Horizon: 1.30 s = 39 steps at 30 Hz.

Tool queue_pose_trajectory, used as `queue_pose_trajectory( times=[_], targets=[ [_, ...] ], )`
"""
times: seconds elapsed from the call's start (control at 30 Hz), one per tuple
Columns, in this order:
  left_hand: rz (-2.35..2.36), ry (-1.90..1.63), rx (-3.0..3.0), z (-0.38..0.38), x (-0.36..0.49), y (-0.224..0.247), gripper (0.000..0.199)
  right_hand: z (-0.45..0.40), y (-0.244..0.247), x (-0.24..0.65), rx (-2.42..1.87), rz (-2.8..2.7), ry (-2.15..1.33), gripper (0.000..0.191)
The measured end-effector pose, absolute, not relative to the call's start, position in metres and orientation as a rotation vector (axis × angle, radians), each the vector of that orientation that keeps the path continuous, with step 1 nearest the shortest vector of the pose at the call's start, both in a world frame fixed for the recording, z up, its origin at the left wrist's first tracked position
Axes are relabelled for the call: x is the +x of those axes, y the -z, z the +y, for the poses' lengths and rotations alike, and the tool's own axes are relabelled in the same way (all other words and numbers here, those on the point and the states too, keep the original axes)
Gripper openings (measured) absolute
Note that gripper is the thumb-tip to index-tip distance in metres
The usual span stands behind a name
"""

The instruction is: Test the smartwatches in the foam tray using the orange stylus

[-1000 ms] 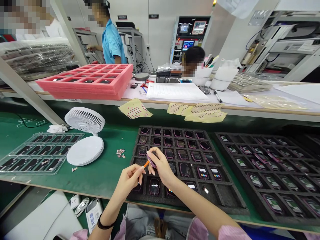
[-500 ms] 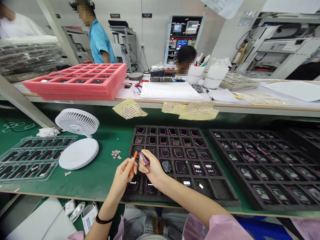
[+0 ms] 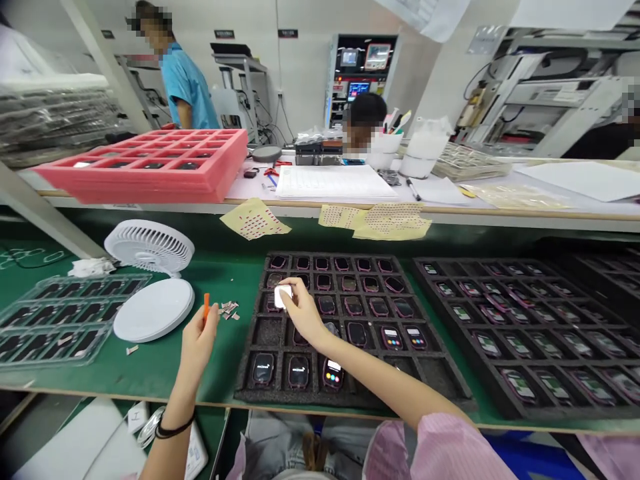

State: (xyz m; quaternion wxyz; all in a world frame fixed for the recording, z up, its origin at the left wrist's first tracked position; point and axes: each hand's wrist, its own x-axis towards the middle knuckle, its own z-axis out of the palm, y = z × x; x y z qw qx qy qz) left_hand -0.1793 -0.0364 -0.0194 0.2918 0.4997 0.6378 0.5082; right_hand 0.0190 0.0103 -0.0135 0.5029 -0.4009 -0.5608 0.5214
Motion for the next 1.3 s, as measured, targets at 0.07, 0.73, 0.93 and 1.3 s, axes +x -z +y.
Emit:
queue_pose_trajectory(
  times=[0.07, 0.73, 0.93, 1.3],
  targets=[
    [1.949, -1.098, 1.506, -0.034, -0.195, 0.022, 0.036, 0.014, 0.019, 0.016, -1.041, -1.620, -1.182, 0.014],
    [2.133, -0.706, 1.633, -0.036, -0.183, 0.030, 0.027, -0.015, 0.045, 0.066, -1.496, -2.478, -0.288, 0.022],
    [1.475, -0.908, 1.579, -0.060, -0.143, 0.015, 0.031, -0.018, 0.033, 0.056, -1.268, -1.963, -1.006, 0.016],
    [0.939, -0.862, 1.231, -0.069, -0.085, 0.010, 0.042, -0.049, -0.003, 0.043, -0.865, -0.764, -1.592, 0.029]
  ],
)
